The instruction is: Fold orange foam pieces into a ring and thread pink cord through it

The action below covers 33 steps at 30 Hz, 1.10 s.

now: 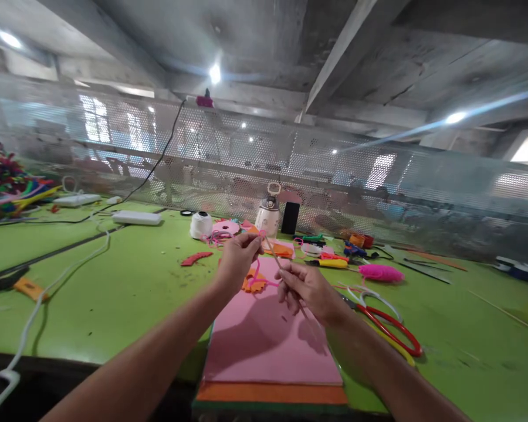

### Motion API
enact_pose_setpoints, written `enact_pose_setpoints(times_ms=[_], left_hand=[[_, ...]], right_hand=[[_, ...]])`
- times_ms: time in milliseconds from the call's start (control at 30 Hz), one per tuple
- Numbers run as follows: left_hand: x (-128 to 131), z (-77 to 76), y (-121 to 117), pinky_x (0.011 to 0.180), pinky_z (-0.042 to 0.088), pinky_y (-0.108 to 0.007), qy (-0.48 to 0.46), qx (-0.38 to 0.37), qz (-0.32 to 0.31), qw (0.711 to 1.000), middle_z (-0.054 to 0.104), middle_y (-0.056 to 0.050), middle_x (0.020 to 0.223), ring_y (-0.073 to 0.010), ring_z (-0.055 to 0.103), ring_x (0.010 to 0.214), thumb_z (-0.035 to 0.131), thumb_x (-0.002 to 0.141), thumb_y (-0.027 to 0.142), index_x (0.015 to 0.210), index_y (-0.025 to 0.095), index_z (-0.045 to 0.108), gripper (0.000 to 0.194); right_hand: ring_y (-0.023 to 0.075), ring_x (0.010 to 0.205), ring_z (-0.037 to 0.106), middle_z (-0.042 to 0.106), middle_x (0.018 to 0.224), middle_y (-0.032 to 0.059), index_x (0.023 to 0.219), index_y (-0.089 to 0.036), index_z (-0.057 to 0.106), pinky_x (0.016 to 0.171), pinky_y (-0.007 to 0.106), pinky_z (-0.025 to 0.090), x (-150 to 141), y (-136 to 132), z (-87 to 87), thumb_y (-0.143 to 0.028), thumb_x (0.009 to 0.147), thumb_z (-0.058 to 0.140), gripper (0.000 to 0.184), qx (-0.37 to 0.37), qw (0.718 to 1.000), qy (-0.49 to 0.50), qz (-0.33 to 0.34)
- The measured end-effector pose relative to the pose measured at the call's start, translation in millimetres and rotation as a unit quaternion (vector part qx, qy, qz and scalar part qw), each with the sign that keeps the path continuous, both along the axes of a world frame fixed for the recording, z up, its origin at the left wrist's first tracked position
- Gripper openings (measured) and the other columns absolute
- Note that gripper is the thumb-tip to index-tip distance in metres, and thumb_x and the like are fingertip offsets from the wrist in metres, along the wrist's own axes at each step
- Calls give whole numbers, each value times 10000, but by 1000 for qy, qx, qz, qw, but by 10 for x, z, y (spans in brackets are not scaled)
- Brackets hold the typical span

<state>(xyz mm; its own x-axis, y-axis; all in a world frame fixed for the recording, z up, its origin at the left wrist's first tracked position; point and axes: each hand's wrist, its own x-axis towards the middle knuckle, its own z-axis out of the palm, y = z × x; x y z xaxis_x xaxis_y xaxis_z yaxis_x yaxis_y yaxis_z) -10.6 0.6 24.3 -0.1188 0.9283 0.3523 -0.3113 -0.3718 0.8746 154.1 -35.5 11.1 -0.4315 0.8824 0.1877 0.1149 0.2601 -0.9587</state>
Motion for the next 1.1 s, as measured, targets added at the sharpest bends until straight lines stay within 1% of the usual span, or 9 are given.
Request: enact_pose_setpoints(times_ms=[133,200,333,467,667,800,1100], left_hand=[[24,-4,-24,434,254,-193,8,1,-3,1000,550,18,496,-49,381,427,686,656,269,679,121,637,157],[34,-11,-36,431,252,-194,15,2,-6,1000,552,18,499,-51,379,427,682,661,280,700,122,647,167],[41,-16,-67,423,243,-196,36,11,-13,999,543,23,503,-54,371,426,670,676,305,713,130,648,180],[43,-13,-80,438,260,-201,45,19,-6,999,533,29,490,-57,378,430,661,672,301,692,136,637,168],[27,-81,23,435,258,-212,87,25,34,995,520,35,485,-69,374,426,634,692,312,729,134,655,183],[22,-116,69,433,250,-218,96,32,49,994,519,37,474,-72,369,417,631,695,288,729,137,667,159],[32,-84,27,458,296,-217,118,52,65,990,526,43,476,-84,410,447,589,720,234,754,135,670,132]], right_hand=[[74,370,535,691,663,24,814,-164,504,394,196,395,14,-10,12,-475,864,571,322,-5,1000,-6,9],[84,381,554,699,682,29,819,-168,497,412,211,412,17,-11,9,-476,869,565,319,-8,1000,-2,20],[104,405,586,705,702,43,814,-170,484,430,223,415,11,-25,16,-468,885,541,312,-2,999,-8,36],[100,407,592,709,717,48,819,-166,479,442,219,407,8,-38,24,-461,903,513,309,-5,999,-10,45],[101,419,587,709,719,47,868,-163,499,457,229,434,12,-40,12,-447,893,518,286,-25,999,-2,47],[101,419,584,709,723,45,876,-164,511,470,241,459,-2,-44,15,-442,895,511,279,-39,998,1,56],[103,412,579,695,707,33,877,-165,514,462,244,458,-8,-49,14,-453,896,504,289,-33,998,-12,50]])
